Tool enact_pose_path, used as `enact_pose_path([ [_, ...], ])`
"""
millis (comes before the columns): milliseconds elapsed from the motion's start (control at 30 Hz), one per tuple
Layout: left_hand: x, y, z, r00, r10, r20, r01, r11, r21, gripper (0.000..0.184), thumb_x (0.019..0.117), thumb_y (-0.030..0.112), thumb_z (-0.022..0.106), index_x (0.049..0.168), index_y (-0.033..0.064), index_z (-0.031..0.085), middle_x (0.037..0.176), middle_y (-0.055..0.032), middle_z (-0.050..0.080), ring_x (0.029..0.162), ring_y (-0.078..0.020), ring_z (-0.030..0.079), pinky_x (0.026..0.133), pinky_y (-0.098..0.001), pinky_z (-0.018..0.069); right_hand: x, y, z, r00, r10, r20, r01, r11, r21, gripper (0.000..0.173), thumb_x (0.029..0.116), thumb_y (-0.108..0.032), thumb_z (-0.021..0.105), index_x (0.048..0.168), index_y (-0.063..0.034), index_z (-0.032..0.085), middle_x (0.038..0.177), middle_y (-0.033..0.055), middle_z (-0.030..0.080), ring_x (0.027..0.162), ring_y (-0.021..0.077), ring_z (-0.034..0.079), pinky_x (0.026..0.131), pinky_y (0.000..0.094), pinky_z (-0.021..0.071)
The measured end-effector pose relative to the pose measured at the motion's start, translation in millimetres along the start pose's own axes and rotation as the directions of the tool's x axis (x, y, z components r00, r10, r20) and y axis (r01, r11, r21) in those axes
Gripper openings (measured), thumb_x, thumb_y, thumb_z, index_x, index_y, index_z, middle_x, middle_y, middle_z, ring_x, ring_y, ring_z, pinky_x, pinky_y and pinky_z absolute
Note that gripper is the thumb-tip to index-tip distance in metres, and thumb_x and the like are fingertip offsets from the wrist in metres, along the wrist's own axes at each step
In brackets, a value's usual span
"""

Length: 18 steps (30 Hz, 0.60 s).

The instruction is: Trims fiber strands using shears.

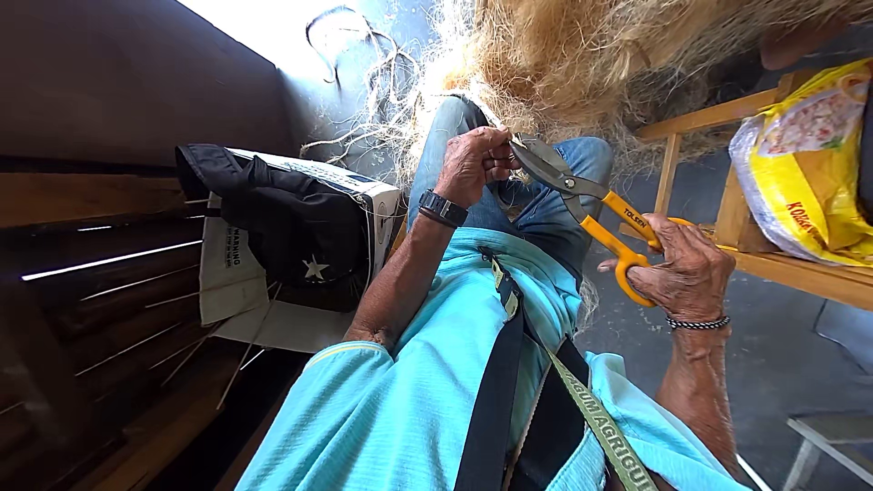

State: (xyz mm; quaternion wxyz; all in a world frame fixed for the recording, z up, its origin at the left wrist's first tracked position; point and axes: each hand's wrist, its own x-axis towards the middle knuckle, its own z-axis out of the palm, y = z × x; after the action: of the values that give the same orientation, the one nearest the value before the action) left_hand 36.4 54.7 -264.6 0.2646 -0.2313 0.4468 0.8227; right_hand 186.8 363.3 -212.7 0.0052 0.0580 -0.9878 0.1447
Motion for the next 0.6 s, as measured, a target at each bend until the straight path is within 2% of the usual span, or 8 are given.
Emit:
enact_pose_path([
  [167,0.0,-2.1,-1.1,1.000,0.007,0.018,-0.007,1.000,0.001,0.022,0.1041,0.014,0.052,0.090,0.0049,0.066,0.071,-0.0053,0.068,0.061,-0.0141,0.068,0.053,-0.0266,0.0573,-2.7,0.6,3.0,1.000,0.008,-0.004,-0.008,0.999,0.035,0.069,0.0785,-0.054,0.077,0.124,-0.0024,0.069,0.093,0.0233,0.071,0.076,0.0379,0.067,0.063,0.0535,0.0500],
  [267,-0.4,-1.2,-2.1,0.999,0.020,0.029,-0.020,1.000,0.000,0.022,0.1046,0.014,0.051,0.090,0.0050,0.065,0.071,-0.0055,0.068,0.061,-0.0139,0.068,0.053,-0.0263,0.0573,-2.1,-2.8,2.9,1.000,0.013,-0.005,-0.013,0.999,0.033,0.072,0.0776,-0.050,0.079,0.130,-0.0021,0.066,0.104,0.0259,0.069,0.089,0.0430,0.068,0.071,0.0570,0.0526],
  [367,-0.7,-2.2,-2.5,0.997,0.036,0.067,-0.034,0.999,-0.032,0.024,0.1048,0.015,0.050,0.087,0.0059,0.064,0.071,-0.0056,0.068,0.062,-0.0139,0.068,0.055,-0.0267,0.0572,-1.4,-2.8,3.0,1.000,0.019,-0.005,-0.019,0.999,0.028,0.082,0.0736,-0.056,0.081,0.133,-0.0027,0.063,0.111,0.0267,0.067,0.102,0.0465,0.065,0.079,0.0596,0.0522],
  [500,-1.9,-2.9,-1.6,0.995,0.030,0.100,-0.018,0.992,-0.122,0.024,0.1053,0.015,0.048,0.088,0.0071,0.063,0.071,-0.0047,0.066,0.061,-0.0131,0.066,0.055,-0.0260,0.0566,-0.2,-2.8,3.7,1.000,-0.001,-0.007,0.001,0.998,0.062,0.088,0.0718,-0.059,0.080,0.135,-0.0010,0.061,0.114,0.0278,0.066,0.107,0.0468,0.063,0.084,0.0591,0.0517],
  [600,-3.9,1.0,0.4,0.997,0.008,0.081,0.008,0.980,-0.200,0.024,0.1060,0.014,0.047,0.090,0.0076,0.063,0.073,-0.0052,0.066,0.061,-0.0128,0.066,0.055,-0.0250,0.0568,-2.8,-0.7,9.2,1.000,0.020,0.014,-0.023,0.975,0.219,0.089,0.0688,-0.054,0.085,0.136,-0.0004,0.060,0.116,0.0245,0.067,0.108,0.0407,0.063,0.093,0.0553,0.0505],
])
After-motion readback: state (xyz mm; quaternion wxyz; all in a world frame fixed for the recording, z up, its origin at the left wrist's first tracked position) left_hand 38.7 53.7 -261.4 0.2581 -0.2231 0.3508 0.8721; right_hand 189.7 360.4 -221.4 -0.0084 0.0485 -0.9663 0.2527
